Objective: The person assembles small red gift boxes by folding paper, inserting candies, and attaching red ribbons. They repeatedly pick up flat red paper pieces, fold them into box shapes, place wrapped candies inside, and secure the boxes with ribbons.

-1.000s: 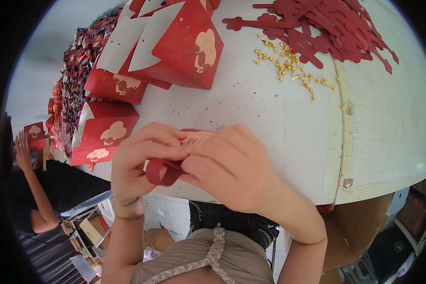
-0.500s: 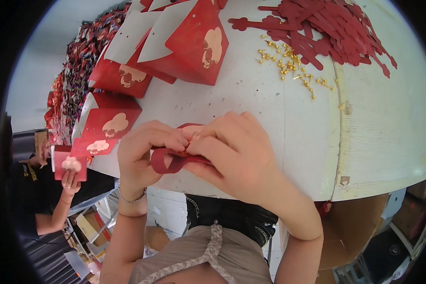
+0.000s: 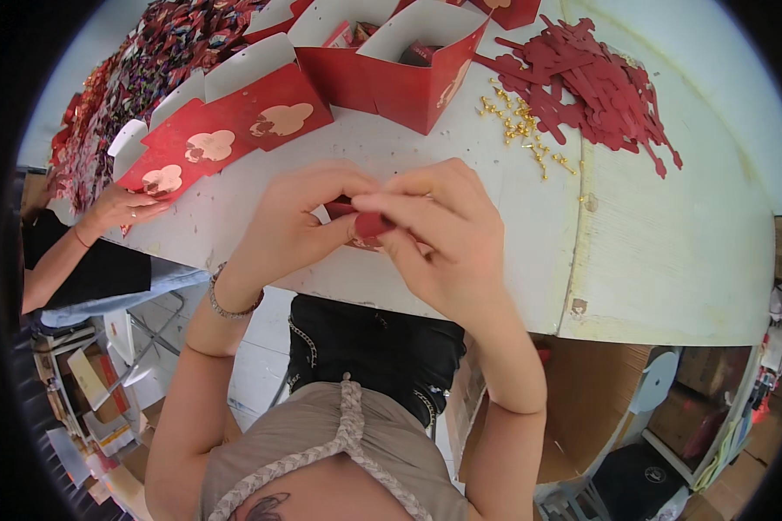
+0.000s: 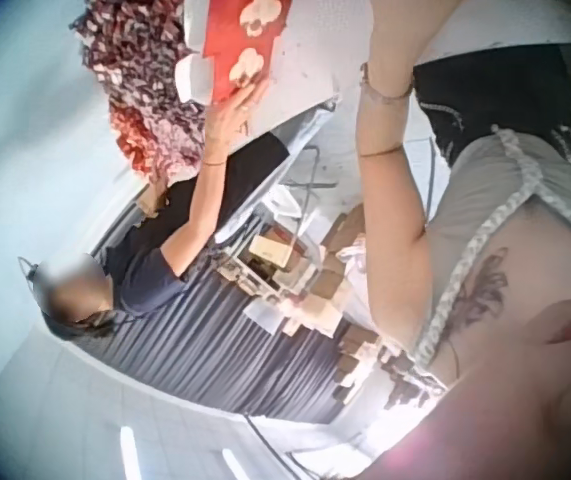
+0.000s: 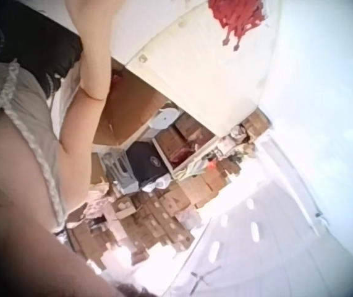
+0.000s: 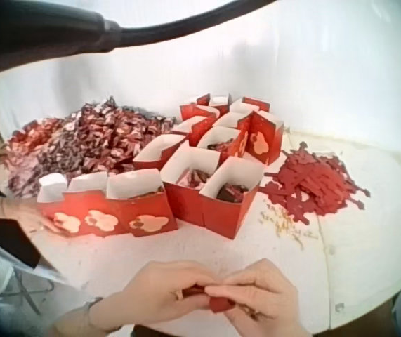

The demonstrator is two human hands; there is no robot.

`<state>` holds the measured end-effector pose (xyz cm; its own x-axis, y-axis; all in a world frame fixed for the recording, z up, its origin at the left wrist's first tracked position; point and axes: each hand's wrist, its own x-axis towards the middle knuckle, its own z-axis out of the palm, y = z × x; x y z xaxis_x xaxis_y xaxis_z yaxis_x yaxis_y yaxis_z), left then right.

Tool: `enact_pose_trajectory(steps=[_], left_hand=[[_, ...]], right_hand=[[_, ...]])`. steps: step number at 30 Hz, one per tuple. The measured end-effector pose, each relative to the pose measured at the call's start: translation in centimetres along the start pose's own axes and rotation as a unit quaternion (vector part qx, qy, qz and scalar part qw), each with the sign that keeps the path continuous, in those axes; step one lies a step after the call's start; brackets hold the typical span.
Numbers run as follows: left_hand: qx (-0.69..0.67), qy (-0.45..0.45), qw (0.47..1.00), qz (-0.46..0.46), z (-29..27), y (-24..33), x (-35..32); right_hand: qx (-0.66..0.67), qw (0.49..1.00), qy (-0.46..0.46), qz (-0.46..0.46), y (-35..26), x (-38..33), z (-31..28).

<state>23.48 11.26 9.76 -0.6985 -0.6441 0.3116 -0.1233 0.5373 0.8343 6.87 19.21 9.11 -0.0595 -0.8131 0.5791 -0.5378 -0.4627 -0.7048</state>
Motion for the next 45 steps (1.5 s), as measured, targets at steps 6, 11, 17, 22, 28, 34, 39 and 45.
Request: enact_pose_trajectory(steps=[6, 11, 17, 22, 28, 34, 39, 45], left_hand=[[0.022, 0.096, 0.994, 0.057, 1.7, -0.5, -1.2], [0.127, 0.117, 0.976, 0.130, 2.4, -0.7, -1.4], [0.153, 0.094, 0.963, 0.200, 1.5, -0.7, -1.7], [0.540, 0.320, 0.768, 0.127, -8.7, -3.6, 1.0], [0.428, 0.136, 0.885, 0.124, -5.4, -0.2, -3.0], [0.110, 0.190, 0.969, 0.114, -1.0, 0.0, -6.2], [-0.262, 0.124, 0.954, -0.082, -1.6, 0.0, -6.8], [-0.200, 0.082, 0.976, 0.021, 0.6, -3.6, -2.5]], right_hand=[[0.099, 0.980, 0.110, 0.134, -1.4, -0.8, 1.4], [-0.039, 0.992, -0.001, 0.119, -0.8, -1.8, -0.3], [-0.115, 0.989, 0.027, 0.091, -1.5, -3.0, -0.6], [-0.108, 0.926, -0.146, 0.331, -6.4, -7.4, -13.1], [-0.408, 0.875, -0.167, 0.201, -8.6, -8.8, -11.7], [0.048, 0.996, 0.005, 0.076, -1.4, -5.2, 0.8], [0.145, 0.968, 0.109, 0.173, 2.0, -3.9, 2.4], [0.326, 0.906, 0.218, 0.161, 1.7, -8.3, 2.5]])
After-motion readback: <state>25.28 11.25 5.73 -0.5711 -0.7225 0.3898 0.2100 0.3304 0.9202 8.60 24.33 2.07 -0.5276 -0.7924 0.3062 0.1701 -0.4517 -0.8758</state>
